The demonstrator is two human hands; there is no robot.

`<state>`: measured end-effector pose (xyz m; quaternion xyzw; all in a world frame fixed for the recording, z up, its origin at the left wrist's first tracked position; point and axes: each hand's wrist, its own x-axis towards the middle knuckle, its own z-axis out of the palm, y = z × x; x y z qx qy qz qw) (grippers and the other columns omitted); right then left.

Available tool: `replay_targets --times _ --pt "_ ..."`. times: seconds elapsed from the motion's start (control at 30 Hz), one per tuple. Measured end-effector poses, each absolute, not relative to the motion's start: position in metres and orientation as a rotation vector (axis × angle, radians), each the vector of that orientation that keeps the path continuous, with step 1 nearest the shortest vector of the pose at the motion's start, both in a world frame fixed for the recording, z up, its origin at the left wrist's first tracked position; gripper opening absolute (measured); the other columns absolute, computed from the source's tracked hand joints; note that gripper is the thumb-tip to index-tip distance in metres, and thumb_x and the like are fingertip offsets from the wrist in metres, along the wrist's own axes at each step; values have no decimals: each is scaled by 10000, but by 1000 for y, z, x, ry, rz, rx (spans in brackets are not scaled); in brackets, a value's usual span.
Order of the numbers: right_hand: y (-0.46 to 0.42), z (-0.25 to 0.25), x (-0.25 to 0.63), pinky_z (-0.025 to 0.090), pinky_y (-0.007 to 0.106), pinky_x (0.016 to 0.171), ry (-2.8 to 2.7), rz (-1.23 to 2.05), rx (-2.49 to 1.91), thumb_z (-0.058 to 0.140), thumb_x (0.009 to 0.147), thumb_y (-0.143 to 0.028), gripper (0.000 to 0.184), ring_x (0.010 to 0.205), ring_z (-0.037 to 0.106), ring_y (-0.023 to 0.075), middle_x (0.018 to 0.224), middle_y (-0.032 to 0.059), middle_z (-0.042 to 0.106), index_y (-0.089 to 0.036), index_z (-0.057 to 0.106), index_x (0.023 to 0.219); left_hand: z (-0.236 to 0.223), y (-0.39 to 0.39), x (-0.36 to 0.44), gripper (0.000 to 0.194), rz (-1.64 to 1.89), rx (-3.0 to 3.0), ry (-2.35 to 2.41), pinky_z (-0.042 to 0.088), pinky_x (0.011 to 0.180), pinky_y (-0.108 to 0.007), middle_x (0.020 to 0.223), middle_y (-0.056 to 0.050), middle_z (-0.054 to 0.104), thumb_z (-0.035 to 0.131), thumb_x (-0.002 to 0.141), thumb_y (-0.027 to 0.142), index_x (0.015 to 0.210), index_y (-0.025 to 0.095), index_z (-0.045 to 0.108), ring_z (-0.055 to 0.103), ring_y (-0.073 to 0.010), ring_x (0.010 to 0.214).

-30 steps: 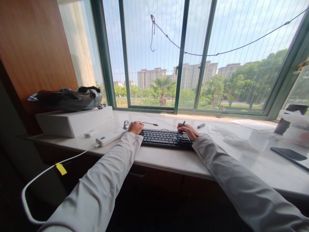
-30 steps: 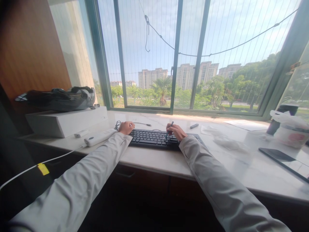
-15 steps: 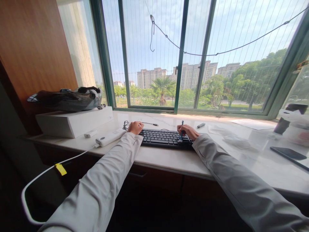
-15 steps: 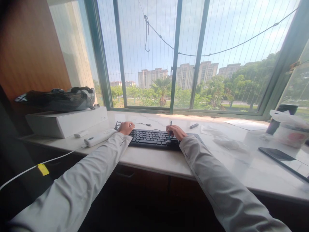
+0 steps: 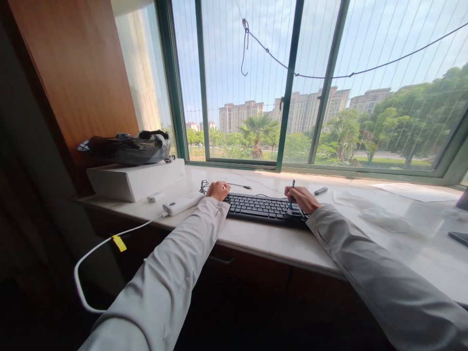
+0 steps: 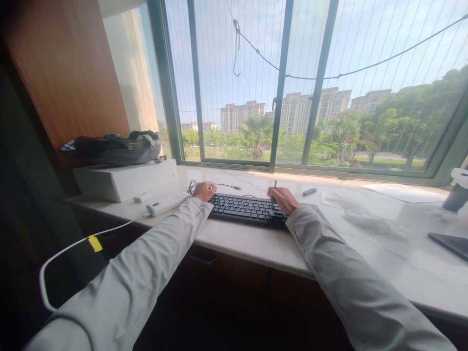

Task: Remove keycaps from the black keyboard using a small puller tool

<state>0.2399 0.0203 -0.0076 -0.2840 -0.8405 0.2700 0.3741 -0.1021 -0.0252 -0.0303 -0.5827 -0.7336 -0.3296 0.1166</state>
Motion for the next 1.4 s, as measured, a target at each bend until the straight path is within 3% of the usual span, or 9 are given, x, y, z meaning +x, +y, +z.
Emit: replay_targets --times 0.3,0.83,1.17,1.4 --pt "23 -5 248 311 284 594 -2263 431 -720 374 821 -323 271 587 383 144 579 0 438 -201 428 585 -31 -25 -99 269 -964 -1698 -2172 446 738 -256 798 -47 716 506 813 370 824 229 735 631 -201 825" --pt "19 -7 248 329 291 596 -2206 413 -803 337 856 -358 251 579 409 151 597 -7 470 -211 448 685 -32 -25 -97 274 -989 -1694 -2169 450 731 -261 809 -51 720 500 828 371 822 229 733 641 -201 819" --pt "28 -11 251 322 312 612 -2212 55 -932 330 872 -308 215 593 476 186 605 25 518 -220 447 714 -30 -27 -96 253 -997 -1691 -2167 448 743 -262 810 -63 730 516 818 342 818 222 738 648 -207 828" --pt "17 -6 248 349 295 629 -2159 213 -803 353 875 -333 209 604 482 169 613 4 530 -216 461 741 -30 -28 -96 277 -973 -1683 -2144 449 744 -266 805 -74 726 495 830 346 817 214 739 647 -211 818"
